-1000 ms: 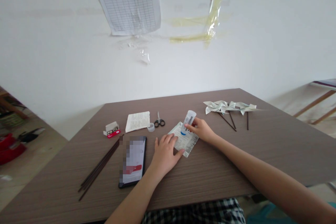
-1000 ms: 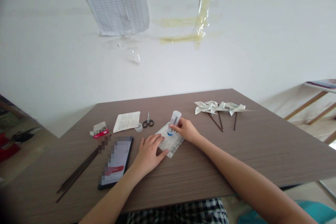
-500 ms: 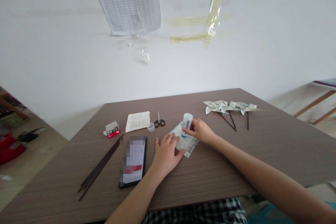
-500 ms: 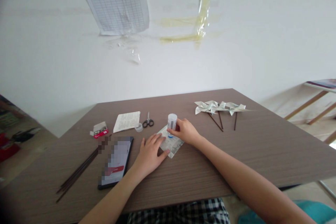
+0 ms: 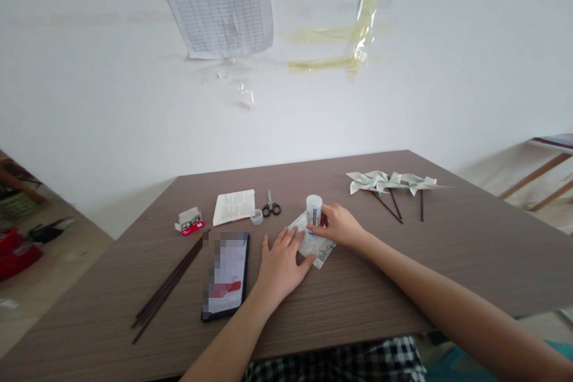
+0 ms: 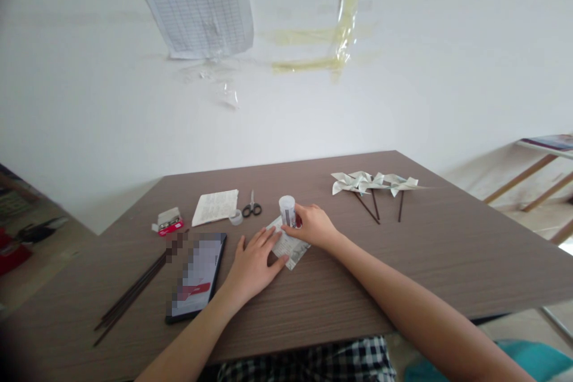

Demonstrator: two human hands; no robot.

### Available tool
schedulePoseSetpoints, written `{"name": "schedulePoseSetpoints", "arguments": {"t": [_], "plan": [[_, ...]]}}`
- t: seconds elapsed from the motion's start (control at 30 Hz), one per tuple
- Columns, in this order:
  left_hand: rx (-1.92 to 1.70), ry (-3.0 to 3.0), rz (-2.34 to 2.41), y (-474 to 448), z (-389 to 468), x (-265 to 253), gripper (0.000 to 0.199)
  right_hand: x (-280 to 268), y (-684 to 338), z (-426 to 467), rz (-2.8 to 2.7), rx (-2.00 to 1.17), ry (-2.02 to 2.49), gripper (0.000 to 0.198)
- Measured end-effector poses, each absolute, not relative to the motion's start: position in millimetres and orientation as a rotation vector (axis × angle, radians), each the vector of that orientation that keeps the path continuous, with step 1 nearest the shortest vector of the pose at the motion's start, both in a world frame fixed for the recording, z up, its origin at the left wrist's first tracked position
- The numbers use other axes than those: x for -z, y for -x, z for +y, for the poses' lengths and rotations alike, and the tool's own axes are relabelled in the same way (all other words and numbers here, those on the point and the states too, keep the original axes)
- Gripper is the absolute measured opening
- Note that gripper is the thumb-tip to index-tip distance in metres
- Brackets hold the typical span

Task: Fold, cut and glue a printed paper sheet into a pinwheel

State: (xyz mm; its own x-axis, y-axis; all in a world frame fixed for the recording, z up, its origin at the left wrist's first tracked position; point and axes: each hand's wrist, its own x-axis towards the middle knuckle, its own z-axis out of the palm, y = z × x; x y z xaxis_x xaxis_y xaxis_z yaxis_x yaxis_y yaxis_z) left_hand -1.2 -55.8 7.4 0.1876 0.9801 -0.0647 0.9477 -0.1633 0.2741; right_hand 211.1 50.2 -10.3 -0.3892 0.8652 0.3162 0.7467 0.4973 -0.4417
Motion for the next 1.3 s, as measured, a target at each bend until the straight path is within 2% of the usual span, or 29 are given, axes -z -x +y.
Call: {"name": "schedulePoseSetpoints", "arguments": {"t": [0.23, 0.57, 0.83, 1.3], "plan": [[-0.152, -2.192, 1.855, 0.5, -56.2, -9.7, 0.062, 9.7, -211.0, 52.7, -2.251, -0.278, 1.376, 0.038], [-0.172, -2.206, 1.847, 1.3, -56.9, -8.0, 0.061, 10.6, -218.8, 59.3, -2.177, -0.395, 1.352, 0.042], [-0.190, -2.212, 1.840, 3.1, -56.6, -6.0, 0.060, 15.4, -226.6, 67.0, -2.056, -0.560, 1.286, 0.037], [-0.219, -2.241, 1.833, 4.6, -55.0, 0.0, 0.061, 11.6, -226.5, 62.7, -2.218, -0.522, 1.179, 0.037]]}}
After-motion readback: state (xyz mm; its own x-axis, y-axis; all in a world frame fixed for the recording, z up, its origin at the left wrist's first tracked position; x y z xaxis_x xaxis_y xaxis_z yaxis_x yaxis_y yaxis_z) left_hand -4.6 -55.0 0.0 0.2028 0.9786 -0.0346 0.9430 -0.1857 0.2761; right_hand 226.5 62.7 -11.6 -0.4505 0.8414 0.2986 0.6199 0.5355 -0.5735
